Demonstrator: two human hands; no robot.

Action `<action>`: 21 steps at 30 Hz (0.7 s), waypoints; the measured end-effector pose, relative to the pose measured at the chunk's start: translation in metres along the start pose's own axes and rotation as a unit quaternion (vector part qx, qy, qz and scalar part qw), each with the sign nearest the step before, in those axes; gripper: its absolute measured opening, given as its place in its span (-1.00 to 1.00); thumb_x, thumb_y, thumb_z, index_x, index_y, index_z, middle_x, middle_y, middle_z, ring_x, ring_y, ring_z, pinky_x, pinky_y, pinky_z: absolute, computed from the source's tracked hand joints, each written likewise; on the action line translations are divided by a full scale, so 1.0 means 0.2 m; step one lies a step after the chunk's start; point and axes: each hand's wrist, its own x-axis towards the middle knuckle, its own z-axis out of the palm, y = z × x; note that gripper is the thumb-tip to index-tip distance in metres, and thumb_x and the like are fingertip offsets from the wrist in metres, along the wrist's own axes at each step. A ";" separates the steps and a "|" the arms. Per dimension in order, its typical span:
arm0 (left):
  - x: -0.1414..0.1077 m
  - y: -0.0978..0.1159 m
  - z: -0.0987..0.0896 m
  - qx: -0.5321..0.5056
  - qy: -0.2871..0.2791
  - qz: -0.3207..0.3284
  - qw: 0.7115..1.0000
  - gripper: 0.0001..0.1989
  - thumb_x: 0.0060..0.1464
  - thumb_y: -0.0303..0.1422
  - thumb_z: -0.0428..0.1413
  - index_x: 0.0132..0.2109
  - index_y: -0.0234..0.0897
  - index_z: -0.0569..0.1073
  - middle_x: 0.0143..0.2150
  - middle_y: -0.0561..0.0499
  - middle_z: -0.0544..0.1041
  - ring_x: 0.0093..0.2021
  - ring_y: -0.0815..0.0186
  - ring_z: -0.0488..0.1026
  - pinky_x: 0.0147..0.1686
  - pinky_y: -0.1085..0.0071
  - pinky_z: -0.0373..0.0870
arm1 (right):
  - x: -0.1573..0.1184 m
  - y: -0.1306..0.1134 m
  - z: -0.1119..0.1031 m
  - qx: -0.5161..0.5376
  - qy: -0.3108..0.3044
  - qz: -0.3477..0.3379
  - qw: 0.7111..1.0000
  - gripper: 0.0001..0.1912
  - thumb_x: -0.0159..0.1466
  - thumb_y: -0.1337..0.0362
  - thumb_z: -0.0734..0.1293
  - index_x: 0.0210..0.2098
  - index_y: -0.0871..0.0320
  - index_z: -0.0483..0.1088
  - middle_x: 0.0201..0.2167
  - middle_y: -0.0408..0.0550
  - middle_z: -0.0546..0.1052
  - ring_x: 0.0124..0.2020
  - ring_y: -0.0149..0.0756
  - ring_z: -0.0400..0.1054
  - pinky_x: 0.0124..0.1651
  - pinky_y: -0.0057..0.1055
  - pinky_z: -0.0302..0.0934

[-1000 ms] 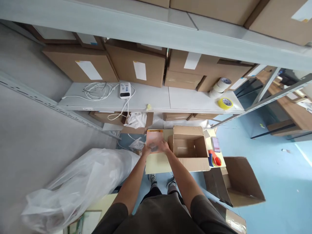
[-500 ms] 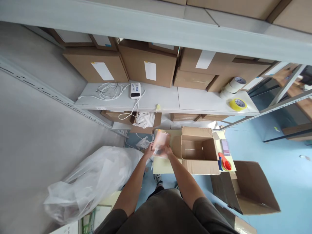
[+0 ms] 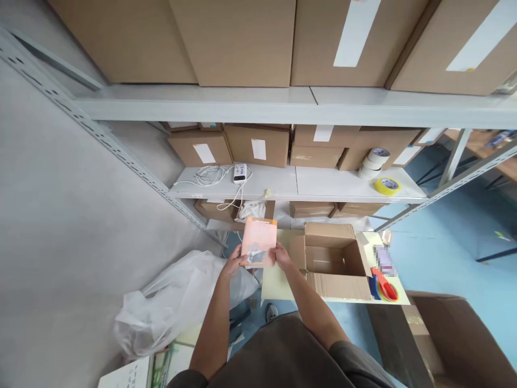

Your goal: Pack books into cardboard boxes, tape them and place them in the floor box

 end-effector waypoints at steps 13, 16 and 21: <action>-0.04 0.27 0.81 0.022 -0.051 0.000 0.998 -0.28 0.06 0.01 0.30 0.30 -0.18 0.45 0.23 -0.19 0.62 0.16 -0.04 0.59 0.06 0.13 0.57 | -0.37 -0.55 -0.69 0.044 0.024 -0.073 0.996 -0.49 -0.04 0.20 0.49 -0.07 0.09 0.49 -0.03 0.06 0.70 -0.10 -0.01 0.58 -0.05 -0.21 0.44; -0.01 0.25 1.13 0.034 -0.074 0.007 0.997 -0.37 0.07 0.02 0.30 0.19 -0.24 0.54 0.17 -0.19 0.65 0.13 -0.06 0.60 0.03 0.15 0.57 | -0.49 -0.60 -0.99 0.024 0.055 -0.080 0.995 -0.46 -0.04 0.19 0.47 -0.03 0.09 0.51 -0.02 0.06 0.70 -0.07 -0.01 0.58 0.00 -0.18 0.44; 0.02 0.17 1.52 0.051 -0.081 0.036 0.995 -0.46 0.04 -0.04 0.33 0.07 -0.30 0.61 0.13 -0.21 0.67 0.16 -0.06 0.59 0.11 0.12 0.53 | -0.63 -0.67 -1.37 0.045 0.058 -0.088 0.993 -0.47 -0.05 0.25 0.47 -0.04 0.08 0.56 -0.06 0.05 0.71 0.00 0.04 0.58 0.06 -0.11 0.44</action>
